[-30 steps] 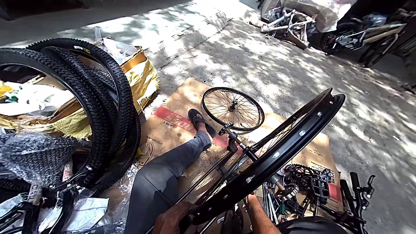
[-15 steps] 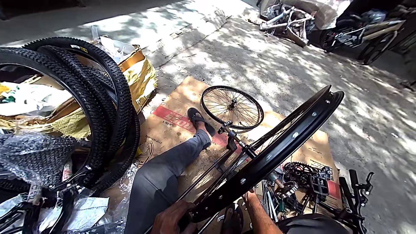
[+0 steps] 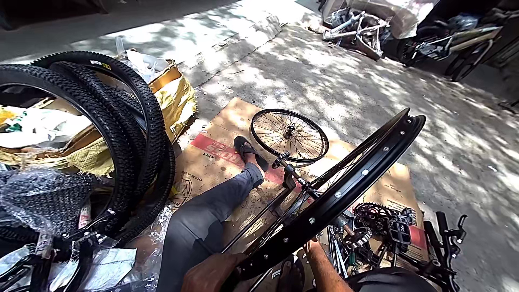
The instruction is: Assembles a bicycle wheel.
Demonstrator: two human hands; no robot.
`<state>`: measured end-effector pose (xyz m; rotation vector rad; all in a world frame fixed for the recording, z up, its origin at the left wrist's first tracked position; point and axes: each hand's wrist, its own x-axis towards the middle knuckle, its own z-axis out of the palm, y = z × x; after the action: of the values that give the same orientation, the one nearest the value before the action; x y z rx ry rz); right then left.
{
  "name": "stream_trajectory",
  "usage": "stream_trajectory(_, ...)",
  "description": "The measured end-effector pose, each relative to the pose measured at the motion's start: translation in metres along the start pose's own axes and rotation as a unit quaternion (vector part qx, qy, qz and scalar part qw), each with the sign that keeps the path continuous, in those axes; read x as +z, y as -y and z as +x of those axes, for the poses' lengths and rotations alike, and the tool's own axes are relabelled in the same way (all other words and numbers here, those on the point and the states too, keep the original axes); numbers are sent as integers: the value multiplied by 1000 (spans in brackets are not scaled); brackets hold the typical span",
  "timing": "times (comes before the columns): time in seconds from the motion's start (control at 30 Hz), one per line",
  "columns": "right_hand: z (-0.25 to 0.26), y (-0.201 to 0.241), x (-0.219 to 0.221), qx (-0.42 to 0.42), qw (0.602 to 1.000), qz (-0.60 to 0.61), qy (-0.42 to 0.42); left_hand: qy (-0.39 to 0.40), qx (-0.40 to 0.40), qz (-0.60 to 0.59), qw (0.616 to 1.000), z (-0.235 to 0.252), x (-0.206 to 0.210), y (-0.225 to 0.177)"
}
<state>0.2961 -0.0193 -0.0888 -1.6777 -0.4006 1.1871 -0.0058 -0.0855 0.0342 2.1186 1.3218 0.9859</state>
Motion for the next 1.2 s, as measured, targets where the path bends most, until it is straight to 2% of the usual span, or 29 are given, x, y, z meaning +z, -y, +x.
stream_trajectory(0.07, -4, 4, 2, 2, 1000, -7, 2, -81, 20, -122, 989, 12, -23, -24)
stream_trajectory(0.13, 3, -3, -1, 1, 1000, -9, 4, -99, 48, -157, 981, 23, -37, -31)
stream_trajectory(0.2, 16, -9, 4, 7, 1000, 10, -16, -75, 43, -118, 989, 26, -34, -26)
stream_trajectory(0.27, 12, -5, 5, 10, 1000, 7, -17, -28, 6, -73, 997, 18, -18, -17)
stream_trajectory(0.33, -13, 12, 3, 10, 999, -38, -1, 10, -24, -25, 999, 4, -1, -2)
stream_trajectory(0.43, -34, 21, -4, -10, 991, -133, 18, -1, -27, -4, 1000, -5, 12, 8)
stream_trajectory(0.6, 1, -3, -4, 23, 999, -30, -1, 11, -16, 10, 1000, 3, 5, 2)
stream_trajectory(0.77, 32, -24, -5, 30, 1000, 2, 1, 59, -46, 33, 997, -11, 14, 18)
stream_trajectory(0.87, 65, -50, -8, 23, 999, 41, 2, 52, -43, 26, 997, -7, 9, 12)
stream_trajectory(0.97, 83, -58, -5, 38, 996, 77, -12, -17, -10, -99, 995, 14, -5, 0)
stream_trajectory(1.07, 89, -61, -5, 61, 993, 96, -32, -44, -28, -300, 953, 58, -12, -9)
stream_trajectory(1.13, 76, -51, 3, 81, 987, 109, -81, 30, -105, -357, 928, 83, -5, 0)
stream_trajectory(1.2, 52, -31, 12, 117, 976, 143, -116, 157, -225, -352, 895, 95, 14, 16)
